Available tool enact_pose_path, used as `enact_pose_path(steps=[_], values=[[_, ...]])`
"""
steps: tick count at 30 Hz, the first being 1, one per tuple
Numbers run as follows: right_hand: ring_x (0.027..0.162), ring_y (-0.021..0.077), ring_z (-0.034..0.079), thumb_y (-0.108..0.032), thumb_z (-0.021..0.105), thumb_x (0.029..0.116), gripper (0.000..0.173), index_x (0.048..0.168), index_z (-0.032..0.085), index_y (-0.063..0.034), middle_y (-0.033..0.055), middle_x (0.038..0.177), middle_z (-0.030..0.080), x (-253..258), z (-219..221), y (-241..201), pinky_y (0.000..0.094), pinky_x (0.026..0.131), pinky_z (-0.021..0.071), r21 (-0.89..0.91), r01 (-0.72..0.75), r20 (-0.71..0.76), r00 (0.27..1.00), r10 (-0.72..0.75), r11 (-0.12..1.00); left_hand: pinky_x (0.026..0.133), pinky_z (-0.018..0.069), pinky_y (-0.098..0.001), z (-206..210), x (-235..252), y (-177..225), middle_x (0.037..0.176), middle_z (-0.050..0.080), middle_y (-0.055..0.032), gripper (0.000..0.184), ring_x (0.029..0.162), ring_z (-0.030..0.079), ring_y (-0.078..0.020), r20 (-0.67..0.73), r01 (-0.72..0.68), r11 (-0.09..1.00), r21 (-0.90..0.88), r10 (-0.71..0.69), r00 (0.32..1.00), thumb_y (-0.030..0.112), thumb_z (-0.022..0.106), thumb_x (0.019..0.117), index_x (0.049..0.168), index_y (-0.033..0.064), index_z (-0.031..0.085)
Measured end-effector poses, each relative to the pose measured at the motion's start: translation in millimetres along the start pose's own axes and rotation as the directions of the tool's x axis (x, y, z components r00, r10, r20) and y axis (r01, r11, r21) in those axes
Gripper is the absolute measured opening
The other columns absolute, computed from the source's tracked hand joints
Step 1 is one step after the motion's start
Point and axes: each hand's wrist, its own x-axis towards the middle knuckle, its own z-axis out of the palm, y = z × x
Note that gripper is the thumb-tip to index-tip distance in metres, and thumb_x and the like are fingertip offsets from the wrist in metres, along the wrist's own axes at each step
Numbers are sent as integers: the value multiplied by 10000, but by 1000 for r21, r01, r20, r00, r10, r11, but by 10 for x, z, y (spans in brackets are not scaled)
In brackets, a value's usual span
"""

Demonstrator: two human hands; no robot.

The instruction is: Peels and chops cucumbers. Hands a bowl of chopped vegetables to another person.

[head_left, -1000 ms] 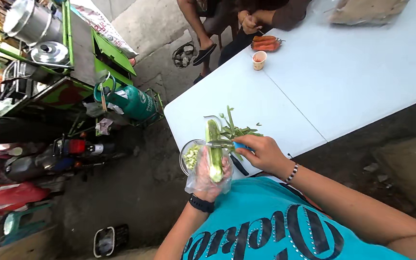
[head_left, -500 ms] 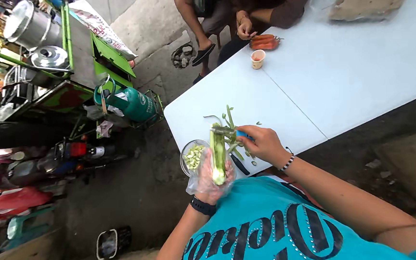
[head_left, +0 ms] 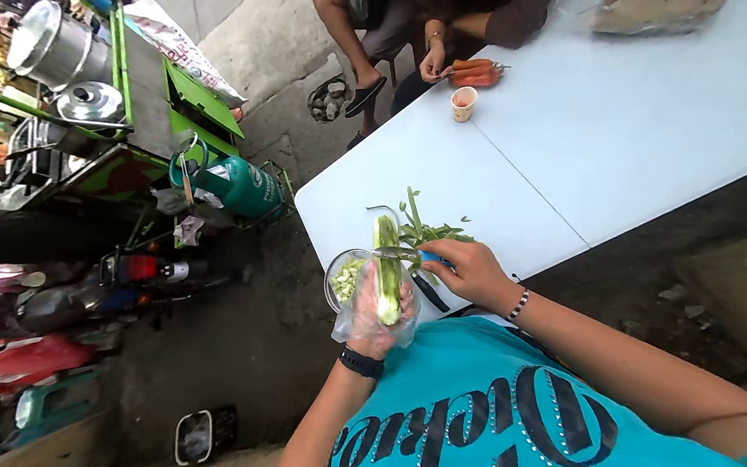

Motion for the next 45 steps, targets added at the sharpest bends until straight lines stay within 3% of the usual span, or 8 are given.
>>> enact_pose_path(steps=[11, 15, 20, 26, 33, 45], values=[[812, 241, 725, -322, 540, 1025, 344, 1174, 728, -75, 84, 987, 741, 95, 29, 64, 451, 650, 585, -83, 34, -62, 997, -39, 996, 449, 506, -262, -60, -46, -18, 693, 583, -100, 716, 529, 592, -181, 4, 9, 1000, 5, -9, 1000, 617, 178, 1056, 953, 17, 555], [836, 289, 732, -314, 552, 1032, 337, 1200, 715, -72, 115, 1005, 741, 161, -38, 197, 507, 674, 586, -107, -31, -70, 997, 23, 994, 451, 513, -263, -85, -110, -77, 705, 585, -98, 696, 533, 599, -182, -4, 76, 997, -7, -76, 997, 619, 207, 1054, 979, 21, 556], [803, 230, 715, -343, 533, 1033, 345, 1188, 717, -96, 69, 973, 733, 92, -118, 199, 464, 655, 578, -92, -45, -62, 997, 39, 995, 444, 511, -264, -101, -116, -90, 700, 591, -105, 685, 530, 602, -181, -4, 82, 997, 7, -82, 997, 605, 220, 1059, 968, 17, 560], [783, 244, 705, -345, 546, 1041, 335, 1199, 711, -101, 80, 955, 731, 66, -177, 150, 488, 658, 567, -65, -160, -97, 983, 153, 985, 452, 519, -264, -97, -83, -89, 703, 603, -108, 678, 535, 613, -184, 13, 79, 997, 22, -79, 997, 594, 227, 1062, 975, 11, 562], [800, 198, 708, -380, 546, 1031, 360, 1187, 728, -111, 53, 993, 739, -89, -81, 6, 441, 679, 582, 6, -76, -3, 997, 76, 997, 444, 508, -252, -72, -76, -49, 700, 603, -105, 690, 532, 608, -175, -9, 62, 997, 51, -61, 998, 594, 192, 1065, 959, 20, 560], [814, 249, 726, -313, 570, 1014, 311, 1163, 728, -91, 81, 985, 740, 31, -9, 177, 471, 645, 581, -113, -14, -54, 999, 8, 993, 440, 503, -258, -136, -61, -54, 702, 599, -107, 672, 531, 603, -182, -38, 76, 995, 68, -74, 997, 582, 206, 1070, 965, 21, 563]])
